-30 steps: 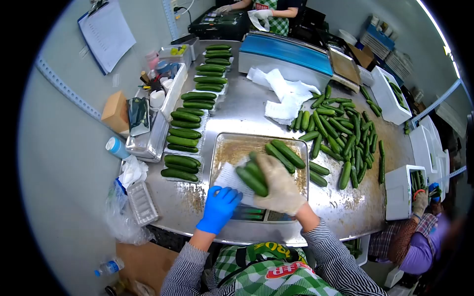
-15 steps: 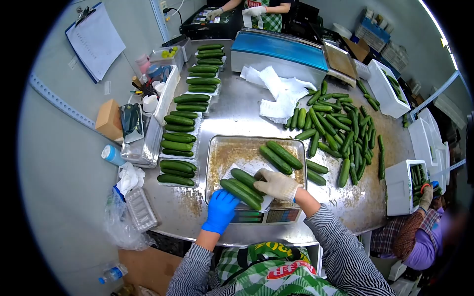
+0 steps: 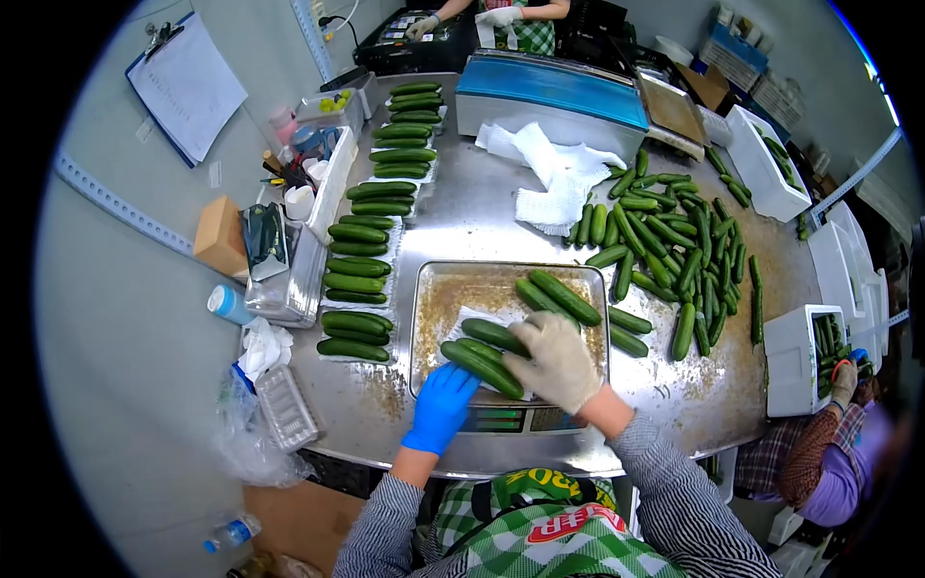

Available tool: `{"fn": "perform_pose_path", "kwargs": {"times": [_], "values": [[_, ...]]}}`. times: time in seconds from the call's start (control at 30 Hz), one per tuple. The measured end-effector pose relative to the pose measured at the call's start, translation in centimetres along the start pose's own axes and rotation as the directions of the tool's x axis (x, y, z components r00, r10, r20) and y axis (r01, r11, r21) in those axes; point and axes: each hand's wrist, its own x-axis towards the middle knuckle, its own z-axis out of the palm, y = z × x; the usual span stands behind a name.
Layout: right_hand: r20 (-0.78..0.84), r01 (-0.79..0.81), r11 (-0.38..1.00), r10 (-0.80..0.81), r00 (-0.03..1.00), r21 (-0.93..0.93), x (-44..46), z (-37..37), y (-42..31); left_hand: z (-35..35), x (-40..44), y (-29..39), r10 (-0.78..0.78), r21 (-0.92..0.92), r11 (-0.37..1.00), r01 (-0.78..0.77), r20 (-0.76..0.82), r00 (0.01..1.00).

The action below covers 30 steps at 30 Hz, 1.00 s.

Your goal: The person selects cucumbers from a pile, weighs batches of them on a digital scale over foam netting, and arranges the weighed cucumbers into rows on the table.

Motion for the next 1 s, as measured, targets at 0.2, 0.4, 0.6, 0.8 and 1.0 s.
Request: {"fn": "perform_pose_path", "kwargs": {"times": [0.2, 0.4, 0.6, 0.8, 1.0], "values": [[0.056, 0.03, 0.995, -0.024, 0.998, -0.1, -3.8, 2.3, -2.8, 0.5, 0.0, 1.1, -0.122, 0.012, 0.992, 0.127, -0.207, 0.971], [0.051, -0.006, 0.978, 0.017, 0.999, -0.208, -5.5, 2.1, -2.7, 1.2, -0.9, 1.4, -0.118, -0.005, 0.992, 0.123, -0.325, 0.938], [-0.027, -0.024, 0.996, 0.027, 0.999, 0.083, -4.6, 2.7, -1.8, 0.6, -0.2, 0.7, -0.017, 0.071, 0.997, 0.039, -0.281, 0.959], [-0.069, 0.146, 0.989, -0.145, 0.987, 0.003, -3.6, 3.4, -1.4, -1.3, 0.6, 1.4, -0.296, -0.356, 0.905, 0.233, -0.132, 0.946], [0.029, 0.141, 0.99, -0.141, 0.99, -0.017, -5.5, 1.6, 0.7, -1.3, 2.2, -1.2, -0.193, -0.075, 0.975, 0.21, 0.187, 0.963]]}}
